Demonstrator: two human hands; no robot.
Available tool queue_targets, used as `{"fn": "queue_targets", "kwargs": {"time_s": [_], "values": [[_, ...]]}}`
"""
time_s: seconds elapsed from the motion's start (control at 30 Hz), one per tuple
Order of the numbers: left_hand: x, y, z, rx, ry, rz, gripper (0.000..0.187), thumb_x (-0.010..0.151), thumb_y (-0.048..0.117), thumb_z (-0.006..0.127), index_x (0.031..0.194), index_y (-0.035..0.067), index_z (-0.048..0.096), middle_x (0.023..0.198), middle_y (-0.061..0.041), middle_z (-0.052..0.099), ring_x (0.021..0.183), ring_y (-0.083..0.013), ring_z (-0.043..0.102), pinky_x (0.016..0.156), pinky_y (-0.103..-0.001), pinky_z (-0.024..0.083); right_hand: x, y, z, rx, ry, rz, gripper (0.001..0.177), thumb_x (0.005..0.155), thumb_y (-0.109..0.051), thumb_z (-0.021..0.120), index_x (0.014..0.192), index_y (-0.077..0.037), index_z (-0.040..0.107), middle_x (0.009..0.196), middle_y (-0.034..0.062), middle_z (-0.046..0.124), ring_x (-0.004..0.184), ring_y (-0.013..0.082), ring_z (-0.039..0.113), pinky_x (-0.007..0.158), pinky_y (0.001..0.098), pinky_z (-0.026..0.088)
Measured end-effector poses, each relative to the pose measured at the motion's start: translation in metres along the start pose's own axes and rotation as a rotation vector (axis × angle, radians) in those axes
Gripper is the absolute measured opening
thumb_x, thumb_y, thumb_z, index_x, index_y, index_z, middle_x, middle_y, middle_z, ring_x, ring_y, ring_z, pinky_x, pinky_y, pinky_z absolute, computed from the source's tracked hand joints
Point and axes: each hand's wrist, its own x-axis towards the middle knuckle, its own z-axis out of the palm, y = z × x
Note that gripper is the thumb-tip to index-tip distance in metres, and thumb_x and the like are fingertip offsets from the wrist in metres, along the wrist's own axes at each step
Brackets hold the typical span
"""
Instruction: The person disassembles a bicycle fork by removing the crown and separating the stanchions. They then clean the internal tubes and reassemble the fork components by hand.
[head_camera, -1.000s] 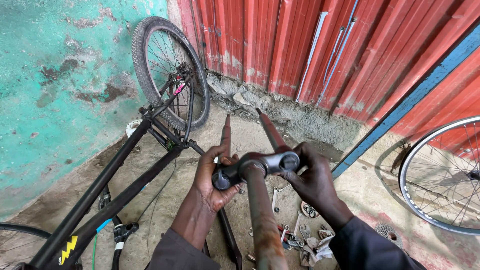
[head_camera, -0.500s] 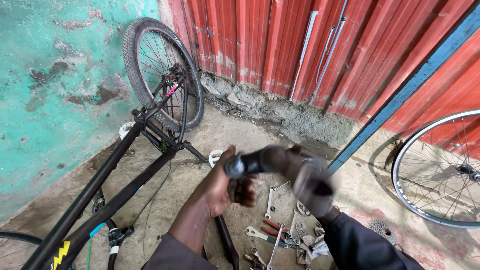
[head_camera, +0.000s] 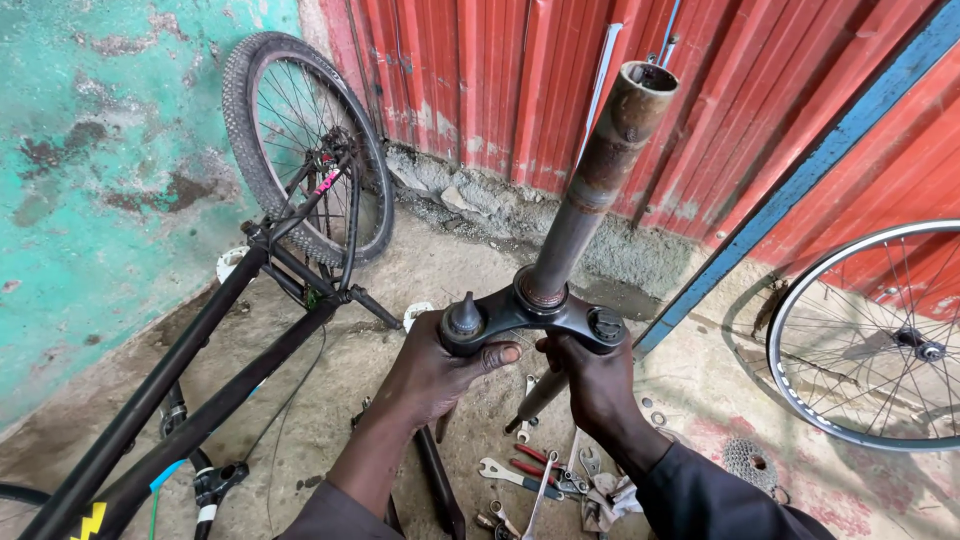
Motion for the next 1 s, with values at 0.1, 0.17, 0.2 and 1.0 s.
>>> {"fn": "queue_targets", "kwargs": {"time_s": [0.1, 0.17, 0.2, 1.0], "values": [[0.005, -0.021, 0.002, -0.088, 0.034, 0.027, 0.019, 0.077, 0.018, 0.092, 0.083, 0.006, 0.079, 0.069, -0.006, 0.077, 0.071, -0.0105, 0.064, 0.07, -0.029, 0.056, 0.002, -0.009, 0.002, 0.005, -0.017, -0.004, 0.017, 0.076, 0.011, 0.077, 0.085, 0.005, 0.063, 0.062, 0.0234, 0.068, 0.053, 0.0308, 0.073, 0.046, 0.0368, 0.057], [0.006, -0.013, 0.004, -0.087, 0.04, 0.039, 0.019, 0.076, 0.018, 0.092, 0.079, 0.007, 0.077, 0.066, -0.004, 0.074, 0.069, -0.0093, 0.061, 0.068, -0.027, 0.054, 0.005, -0.007, -0.001, -0.003, -0.019, 0.004, 0.017, 0.076, 0.01, 0.075, 0.086, 0.005, 0.062, 0.063, 0.0238, 0.069, 0.055, 0.0314, 0.073, 0.047, 0.0378, 0.057], [0.005, -0.008, 0.004, -0.085, 0.043, 0.049, 0.02, 0.076, 0.018, 0.092, 0.075, 0.008, 0.075, 0.062, -0.002, 0.072, 0.068, -0.0081, 0.059, 0.066, -0.025, 0.052, 0.006, -0.006, -0.001, -0.011, -0.018, 0.013, 0.017, 0.077, 0.01, 0.073, 0.087, 0.005, 0.061, 0.064, 0.0242, 0.07, 0.056, 0.032, 0.073, 0.047, 0.0389, 0.057], [0.01, 0.006, 0.021, 0.175, 0.286, 0.138, 0.023, 0.074, 0.013, 0.078, 0.059, 0.005, 0.063, 0.049, -0.016, 0.06, 0.045, -0.017, 0.06, 0.045, -0.028, 0.045, 0.005, -0.007, 0.012, -0.273, -0.029, 0.103, 0.026, 0.08, -0.001, 0.083, 0.098, -0.004, 0.065, 0.083, 0.0081, 0.067, 0.069, 0.0158, 0.06, 0.064, 0.0338, 0.054]]}}
